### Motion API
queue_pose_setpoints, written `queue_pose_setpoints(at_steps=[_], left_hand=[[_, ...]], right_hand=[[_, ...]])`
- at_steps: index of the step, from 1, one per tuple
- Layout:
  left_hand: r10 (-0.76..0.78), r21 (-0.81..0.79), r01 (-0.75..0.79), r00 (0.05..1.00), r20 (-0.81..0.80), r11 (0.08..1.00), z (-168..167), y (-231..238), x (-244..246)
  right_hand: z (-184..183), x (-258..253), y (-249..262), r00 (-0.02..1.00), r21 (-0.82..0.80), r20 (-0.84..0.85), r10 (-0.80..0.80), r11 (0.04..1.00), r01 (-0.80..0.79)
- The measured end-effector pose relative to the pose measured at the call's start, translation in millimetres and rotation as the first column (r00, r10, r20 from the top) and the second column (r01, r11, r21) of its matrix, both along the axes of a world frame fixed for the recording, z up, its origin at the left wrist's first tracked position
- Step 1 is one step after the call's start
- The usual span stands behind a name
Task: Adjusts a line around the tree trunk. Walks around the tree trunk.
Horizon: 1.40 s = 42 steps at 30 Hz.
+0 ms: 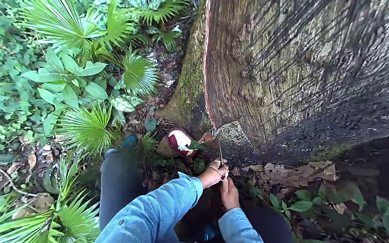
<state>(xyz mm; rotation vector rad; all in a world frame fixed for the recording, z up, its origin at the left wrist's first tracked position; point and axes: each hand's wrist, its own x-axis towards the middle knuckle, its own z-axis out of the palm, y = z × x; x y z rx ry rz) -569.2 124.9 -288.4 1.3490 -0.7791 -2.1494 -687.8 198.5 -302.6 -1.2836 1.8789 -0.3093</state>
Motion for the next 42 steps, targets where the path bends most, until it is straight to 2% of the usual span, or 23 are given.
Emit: queue_pose_setpoints(at_steps=[6,13,19,24,28,32,42], left_hand=[[0.08,0.011,-0.079,0.995,-0.054,0.997,-1.0,-10.1,-26.4],[0.169,0.043,-0.165,0.977,-0.131,0.985,10.5,-22.6,-48.4],[0.202,0.06,-0.195,0.966,-0.159,0.979,10.1,-24.0,-55.3],[0.146,0.023,-0.144,0.978,-0.152,0.989,0.0,-28.3,-57.8],[0.146,-0.082,-0.15,0.988,-0.045,0.985,-8.4,-36.0,-54.9],[0.109,-0.125,-0.113,0.993,-0.034,0.986,-13.3,-48.8,-39.0],[0.212,0.0,-0.215,0.962,-0.173,0.977,2.6,-30.6,-68.6]], right_hand=[[2.4,-36.4,-19.5,0.997,-0.02,-0.016,0.072,0.997,-0.072],[25.6,-73.9,-50.5,0.982,0.127,-0.025,0.188,0.975,-0.183],[34.1,-80.9,-56.2,0.972,0.143,-0.059,0.226,0.966,-0.216],[23.1,-87.1,-60.8,0.956,0.093,-0.114,0.271,0.961,-0.261],[9.7,-78.7,-73.2,0.954,0.058,-0.087,0.288,0.957,-0.283],[-13.3,-74.1,-86.8,0.938,-0.039,-0.072,0.339,0.939,-0.342],[31.1,-101.7,-77.0,0.927,0.089,-0.123,0.355,0.934,-0.346]])
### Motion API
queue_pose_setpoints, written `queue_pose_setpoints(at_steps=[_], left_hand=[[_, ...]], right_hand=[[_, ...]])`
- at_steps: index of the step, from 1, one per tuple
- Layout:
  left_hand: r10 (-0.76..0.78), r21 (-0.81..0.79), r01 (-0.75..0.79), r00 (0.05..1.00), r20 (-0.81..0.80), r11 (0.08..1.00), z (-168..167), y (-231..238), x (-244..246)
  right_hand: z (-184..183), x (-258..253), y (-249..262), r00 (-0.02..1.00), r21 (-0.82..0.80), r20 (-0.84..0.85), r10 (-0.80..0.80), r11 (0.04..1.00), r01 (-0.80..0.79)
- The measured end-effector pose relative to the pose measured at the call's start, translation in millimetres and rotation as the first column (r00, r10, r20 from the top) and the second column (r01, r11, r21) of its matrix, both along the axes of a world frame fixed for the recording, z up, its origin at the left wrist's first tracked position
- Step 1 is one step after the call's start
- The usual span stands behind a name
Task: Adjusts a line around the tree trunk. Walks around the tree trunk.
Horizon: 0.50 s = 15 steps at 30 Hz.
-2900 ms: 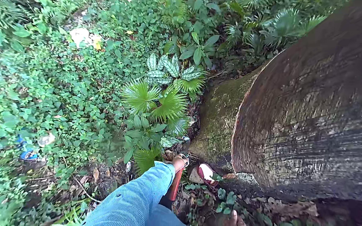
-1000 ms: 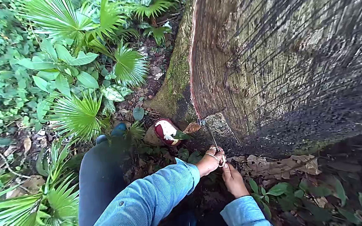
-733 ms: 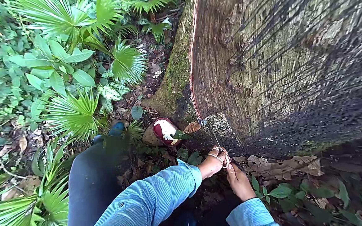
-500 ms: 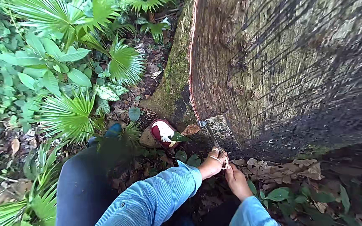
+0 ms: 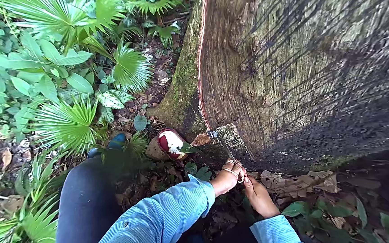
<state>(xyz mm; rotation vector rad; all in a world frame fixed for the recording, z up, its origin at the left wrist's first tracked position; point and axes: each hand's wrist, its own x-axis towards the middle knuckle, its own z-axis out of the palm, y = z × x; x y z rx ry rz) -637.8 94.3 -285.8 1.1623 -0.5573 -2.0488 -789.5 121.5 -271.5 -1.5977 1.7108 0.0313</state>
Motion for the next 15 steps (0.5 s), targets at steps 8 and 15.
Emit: queue_pose_setpoints(at_steps=[8,15], left_hand=[[-0.008,-0.1,0.018,0.995,0.102,0.995,-22.6,-13.8,2.3],[-0.031,-0.153,0.073,0.964,0.263,0.985,-31.9,-26.2,7.0]], right_hand=[[-28.8,4.5,-18.2,0.998,-0.075,-0.028,0.063,0.995,-0.065],[-54.3,6.4,-34.3,0.992,-0.212,0.04,0.122,0.971,-0.111]])
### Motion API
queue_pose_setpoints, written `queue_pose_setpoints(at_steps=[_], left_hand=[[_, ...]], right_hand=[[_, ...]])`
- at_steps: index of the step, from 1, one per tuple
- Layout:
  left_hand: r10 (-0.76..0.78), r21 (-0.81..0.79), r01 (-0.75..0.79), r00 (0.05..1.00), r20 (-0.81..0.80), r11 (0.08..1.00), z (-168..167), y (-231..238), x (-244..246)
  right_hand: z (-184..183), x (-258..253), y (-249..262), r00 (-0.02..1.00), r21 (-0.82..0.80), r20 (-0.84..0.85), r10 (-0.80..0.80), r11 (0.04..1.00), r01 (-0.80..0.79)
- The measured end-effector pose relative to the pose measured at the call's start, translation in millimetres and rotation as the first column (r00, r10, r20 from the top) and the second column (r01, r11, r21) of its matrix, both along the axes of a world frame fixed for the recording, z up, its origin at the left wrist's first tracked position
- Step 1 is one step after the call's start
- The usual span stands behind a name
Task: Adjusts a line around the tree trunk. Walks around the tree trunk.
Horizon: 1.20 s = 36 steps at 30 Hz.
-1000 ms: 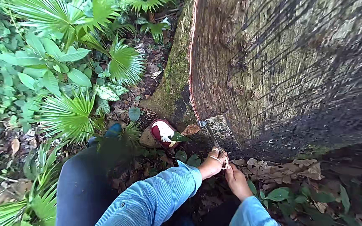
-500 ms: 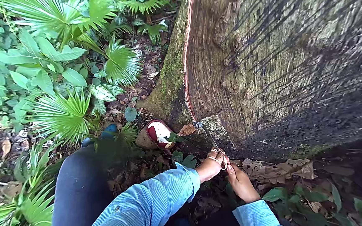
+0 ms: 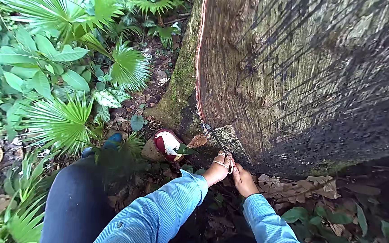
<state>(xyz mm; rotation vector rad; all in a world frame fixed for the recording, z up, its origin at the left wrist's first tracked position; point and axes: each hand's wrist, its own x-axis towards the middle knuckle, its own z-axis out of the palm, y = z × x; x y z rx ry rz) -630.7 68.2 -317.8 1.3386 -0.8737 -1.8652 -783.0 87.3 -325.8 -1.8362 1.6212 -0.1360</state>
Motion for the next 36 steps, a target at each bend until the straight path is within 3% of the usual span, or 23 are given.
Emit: queue_pose_setpoints(at_steps=[4,8,11,15,21,25,28,31,36], left_hand=[[-0.179,0.036,0.176,0.98,0.088,0.984,5.9,11.3,-7.4],[-0.054,-0.033,0.059,0.989,0.138,0.998,7.1,-2.6,4.6],[-0.029,-0.035,0.034,0.992,0.126,0.999,6.4,-7.2,8.8],[-0.169,0.0,0.171,0.971,0.171,0.985,1.3,7.4,6.1],[-0.055,-0.073,0.068,0.983,0.173,0.995,5.7,-5.9,17.0],[-0.194,-0.016,0.202,0.959,0.208,0.979,1.8,6.4,12.2],[-0.127,-0.073,0.149,0.961,0.247,0.986,10.8,-8.6,29.4],[-0.088,-0.089,0.113,0.965,0.246,0.99,12.8,-14.4,34.9],[-0.242,-0.025,0.256,0.938,0.25,0.966,5.3,1.4,26.3]], right_hand=[[8.8,-19.3,14.6,0.999,0.095,-0.038,-0.022,0.995,0.026],[16.1,3.8,-9.1,0.999,0.084,-0.047,0.011,0.996,-0.007],[0.7,9.0,-8.4,1.0,-0.025,-0.019,-0.002,1.0,0.002],[-12.7,-1.6,17.7,0.998,0.015,-0.001,-0.057,0.998,0.057],[-8.9,17.9,-2.2,1.0,-0.055,0.016,-0.026,0.998,0.027],[-24.1,5.8,21.9,0.996,0.01,0.025,-0.081,0.997,0.08],[-11.5,30.3,1.0,0.996,0.011,0.039,-0.083,0.996,0.083],[-13.4,38.9,-5.4,0.996,-0.088,0.06,-0.062,0.994,0.067],[-25.5,23.7,23.6,0.993,0.019,0.008,-0.117,0.993,0.117]])
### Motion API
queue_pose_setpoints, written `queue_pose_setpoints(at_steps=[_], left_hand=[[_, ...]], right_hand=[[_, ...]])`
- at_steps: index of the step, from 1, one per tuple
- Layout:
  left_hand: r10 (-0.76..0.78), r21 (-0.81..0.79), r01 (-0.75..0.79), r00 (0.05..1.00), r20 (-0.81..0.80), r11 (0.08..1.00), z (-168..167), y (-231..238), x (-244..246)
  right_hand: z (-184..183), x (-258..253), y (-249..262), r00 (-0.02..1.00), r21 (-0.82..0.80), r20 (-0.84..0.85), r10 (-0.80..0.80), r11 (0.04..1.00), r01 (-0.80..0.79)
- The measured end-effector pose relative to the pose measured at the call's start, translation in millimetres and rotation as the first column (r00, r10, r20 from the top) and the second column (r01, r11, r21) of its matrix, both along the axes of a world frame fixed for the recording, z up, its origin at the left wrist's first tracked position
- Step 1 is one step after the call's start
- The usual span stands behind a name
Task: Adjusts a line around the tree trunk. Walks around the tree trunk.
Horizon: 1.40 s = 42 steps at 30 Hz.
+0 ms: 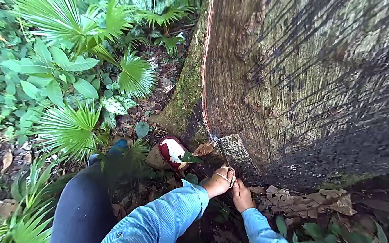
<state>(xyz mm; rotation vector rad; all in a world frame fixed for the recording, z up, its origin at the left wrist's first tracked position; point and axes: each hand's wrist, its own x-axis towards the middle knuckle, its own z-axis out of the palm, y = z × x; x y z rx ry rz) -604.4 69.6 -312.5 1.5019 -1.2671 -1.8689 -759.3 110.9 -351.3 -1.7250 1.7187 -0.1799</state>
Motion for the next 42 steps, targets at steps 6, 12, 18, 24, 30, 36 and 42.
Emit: queue_pose_setpoints(at_steps=[6,12,18,24,30,36,42], left_hand=[[0.038,-0.049,-0.037,0.999,0.018,0.998,9.0,-10.7,21.2],[0.141,-0.1,-0.138,0.99,0.023,0.985,12.2,-19.1,21.8],[0.212,-0.187,-0.201,0.977,0.036,0.962,27.0,-36.5,45.1],[0.117,-0.07,-0.121,0.991,-0.063,0.99,12.2,-7.1,24.6],[0.149,-0.11,-0.155,0.987,-0.063,0.982,14.9,-13.4,21.2],[0.046,-0.112,-0.052,0.997,-0.061,0.992,20.9,-16.5,47.4],[0.188,-0.269,-0.127,0.958,0.215,0.955,37.9,5.6,52.0]], right_hand=[[6.7,34.6,-8.6,0.997,-0.083,0.06,-0.051,0.995,0.056],[19.4,41.8,-29.4,0.999,-0.044,0.015,-0.034,0.998,0.035],[36.3,77.4,-45.3,0.988,-0.116,0.131,-0.08,0.989,0.096],[29.1,45.5,-9.5,0.997,-0.068,-0.009,-0.071,0.995,0.07],[28.8,40.6,-19.0,1.0,-0.149,-0.002,-0.031,0.988,0.031],[34.1,69.1,-6.1,0.989,-0.07,0.052,-0.142,0.987,0.145],[33.1,61.4,14.9,0.993,-0.17,0.086,-0.076,0.981,0.09]])
